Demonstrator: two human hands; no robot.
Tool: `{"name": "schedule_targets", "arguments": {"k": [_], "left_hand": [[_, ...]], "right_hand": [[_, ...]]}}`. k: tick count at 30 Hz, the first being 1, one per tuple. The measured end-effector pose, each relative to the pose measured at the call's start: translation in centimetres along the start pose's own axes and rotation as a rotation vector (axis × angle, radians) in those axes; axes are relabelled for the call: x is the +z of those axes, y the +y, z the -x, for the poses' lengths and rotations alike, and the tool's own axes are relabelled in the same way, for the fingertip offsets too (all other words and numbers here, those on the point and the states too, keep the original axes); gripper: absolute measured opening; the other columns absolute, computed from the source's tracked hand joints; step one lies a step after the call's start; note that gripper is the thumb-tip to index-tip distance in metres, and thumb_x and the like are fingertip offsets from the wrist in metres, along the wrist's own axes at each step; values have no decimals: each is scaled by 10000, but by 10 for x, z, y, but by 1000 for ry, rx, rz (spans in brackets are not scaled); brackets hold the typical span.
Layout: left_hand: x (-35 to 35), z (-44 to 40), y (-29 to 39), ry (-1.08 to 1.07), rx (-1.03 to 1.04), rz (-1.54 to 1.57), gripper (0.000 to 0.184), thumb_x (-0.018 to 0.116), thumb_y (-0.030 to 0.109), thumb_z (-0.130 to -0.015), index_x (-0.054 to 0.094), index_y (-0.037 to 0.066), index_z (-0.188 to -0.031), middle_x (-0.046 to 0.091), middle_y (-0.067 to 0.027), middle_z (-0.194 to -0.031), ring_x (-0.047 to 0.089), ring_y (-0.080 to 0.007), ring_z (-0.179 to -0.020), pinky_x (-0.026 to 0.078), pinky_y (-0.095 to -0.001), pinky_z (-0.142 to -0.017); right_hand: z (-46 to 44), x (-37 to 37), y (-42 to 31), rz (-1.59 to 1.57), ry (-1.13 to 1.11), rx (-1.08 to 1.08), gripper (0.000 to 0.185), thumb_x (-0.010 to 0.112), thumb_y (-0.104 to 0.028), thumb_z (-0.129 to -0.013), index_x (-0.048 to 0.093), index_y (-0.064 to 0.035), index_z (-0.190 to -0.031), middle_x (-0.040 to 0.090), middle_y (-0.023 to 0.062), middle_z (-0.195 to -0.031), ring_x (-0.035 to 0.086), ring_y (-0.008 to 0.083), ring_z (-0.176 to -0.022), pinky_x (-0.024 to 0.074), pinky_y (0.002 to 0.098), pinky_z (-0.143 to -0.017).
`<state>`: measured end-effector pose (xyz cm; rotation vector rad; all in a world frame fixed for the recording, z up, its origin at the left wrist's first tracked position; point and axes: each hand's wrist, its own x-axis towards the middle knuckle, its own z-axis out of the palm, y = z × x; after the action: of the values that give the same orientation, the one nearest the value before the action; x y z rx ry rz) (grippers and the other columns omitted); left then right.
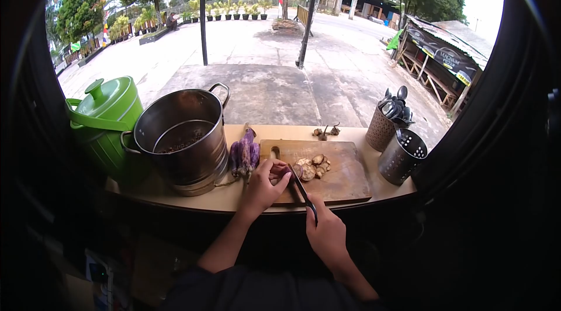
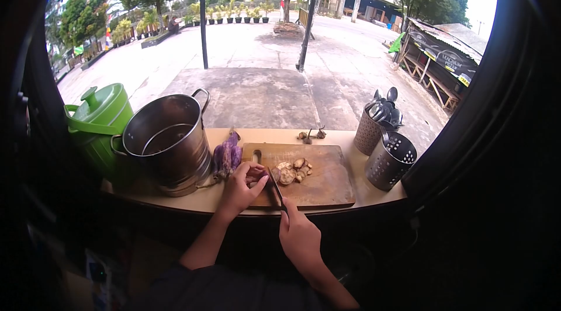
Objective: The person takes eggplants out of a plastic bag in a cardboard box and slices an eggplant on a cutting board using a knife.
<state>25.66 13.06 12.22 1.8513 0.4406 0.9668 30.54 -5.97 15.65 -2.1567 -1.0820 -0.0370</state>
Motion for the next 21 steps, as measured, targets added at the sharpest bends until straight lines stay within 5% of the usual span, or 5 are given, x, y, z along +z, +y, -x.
{"name": "schedule_targets", "arguments": {"k": [9,21], "left_hand": [[-1,0,-3,-36,48,-17,165,716,43,-891,588,-30,-965,633,-104,-994,714,-199,-951,592,-305,-827],[-1,3,2,-17,58,-44,157,705,30,-891,581,-33,-962,606,-109,-983,714,-208,-946,592,-310,-825]], "right_hand": [[-1,7,6,166,117,-139,203,636,-162,-951,686,-93,-1136,670,160,-728,672,344,-659,515,434,-559],[10,21,13,311,99,-183,301,648,-181,-944,669,-106,-1236,598,113,-637,626,320,-529,500,418,-487]]}}
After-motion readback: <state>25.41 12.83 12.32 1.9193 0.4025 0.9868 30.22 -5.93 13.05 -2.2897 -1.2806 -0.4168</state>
